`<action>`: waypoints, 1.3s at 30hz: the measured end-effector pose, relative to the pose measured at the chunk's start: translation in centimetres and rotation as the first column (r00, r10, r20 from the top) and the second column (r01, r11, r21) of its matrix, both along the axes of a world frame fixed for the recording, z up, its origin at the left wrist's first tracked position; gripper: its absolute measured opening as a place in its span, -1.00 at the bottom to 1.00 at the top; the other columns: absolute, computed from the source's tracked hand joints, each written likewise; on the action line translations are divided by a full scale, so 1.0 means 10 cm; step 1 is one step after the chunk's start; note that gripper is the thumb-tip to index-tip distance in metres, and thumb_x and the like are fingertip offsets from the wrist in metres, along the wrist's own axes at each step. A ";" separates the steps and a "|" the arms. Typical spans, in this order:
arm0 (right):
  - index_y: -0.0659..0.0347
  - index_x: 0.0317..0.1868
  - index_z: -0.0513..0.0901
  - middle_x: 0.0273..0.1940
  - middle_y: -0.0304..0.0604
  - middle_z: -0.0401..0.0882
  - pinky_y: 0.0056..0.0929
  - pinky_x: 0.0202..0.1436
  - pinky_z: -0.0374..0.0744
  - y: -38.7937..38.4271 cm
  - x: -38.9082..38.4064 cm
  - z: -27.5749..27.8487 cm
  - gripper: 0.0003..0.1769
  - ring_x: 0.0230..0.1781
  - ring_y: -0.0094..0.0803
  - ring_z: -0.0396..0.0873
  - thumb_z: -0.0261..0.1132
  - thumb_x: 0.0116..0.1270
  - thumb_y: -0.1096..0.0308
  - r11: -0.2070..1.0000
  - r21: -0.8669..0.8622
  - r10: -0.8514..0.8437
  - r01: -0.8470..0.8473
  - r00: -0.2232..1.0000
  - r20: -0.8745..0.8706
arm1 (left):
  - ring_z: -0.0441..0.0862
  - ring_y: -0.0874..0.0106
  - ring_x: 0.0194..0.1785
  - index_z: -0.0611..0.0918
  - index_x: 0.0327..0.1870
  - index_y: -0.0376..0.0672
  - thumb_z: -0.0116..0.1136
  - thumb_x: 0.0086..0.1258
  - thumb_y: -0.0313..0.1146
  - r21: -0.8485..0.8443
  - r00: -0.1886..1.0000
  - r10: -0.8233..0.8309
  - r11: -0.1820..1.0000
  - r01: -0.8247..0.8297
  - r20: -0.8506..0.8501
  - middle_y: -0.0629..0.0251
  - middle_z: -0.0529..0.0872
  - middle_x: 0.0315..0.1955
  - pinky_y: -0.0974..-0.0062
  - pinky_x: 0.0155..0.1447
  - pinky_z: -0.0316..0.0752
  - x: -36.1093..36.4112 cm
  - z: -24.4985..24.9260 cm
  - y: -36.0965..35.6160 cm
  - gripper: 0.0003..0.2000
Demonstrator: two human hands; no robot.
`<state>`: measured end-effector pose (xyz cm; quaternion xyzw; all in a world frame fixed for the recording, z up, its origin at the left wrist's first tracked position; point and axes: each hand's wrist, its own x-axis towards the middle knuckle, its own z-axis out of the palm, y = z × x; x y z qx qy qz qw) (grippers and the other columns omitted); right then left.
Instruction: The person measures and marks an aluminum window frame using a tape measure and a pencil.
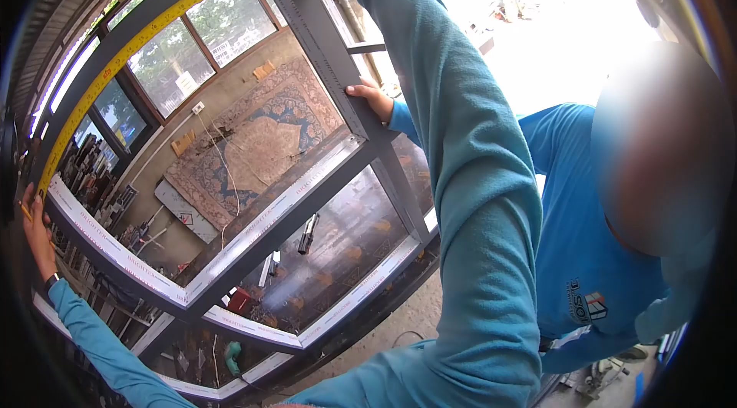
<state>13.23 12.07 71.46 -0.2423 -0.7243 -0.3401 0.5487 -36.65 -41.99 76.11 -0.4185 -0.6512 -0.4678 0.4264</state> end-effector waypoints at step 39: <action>0.25 0.01 0.61 -0.20 -0.13 0.65 -0.60 -0.23 0.53 -0.72 -0.67 -0.64 -0.67 -0.30 -0.41 0.61 0.25 0.47 0.15 -0.407 0.241 0.513 -0.881 -0.439 -0.738 | 0.58 0.62 -0.17 0.59 -0.03 -0.33 0.06 0.49 -0.19 -0.631 0.727 -0.660 0.485 0.605 0.190 0.31 0.63 -0.33 0.66 -0.14 0.44 2.97 -0.45 3.25 -0.68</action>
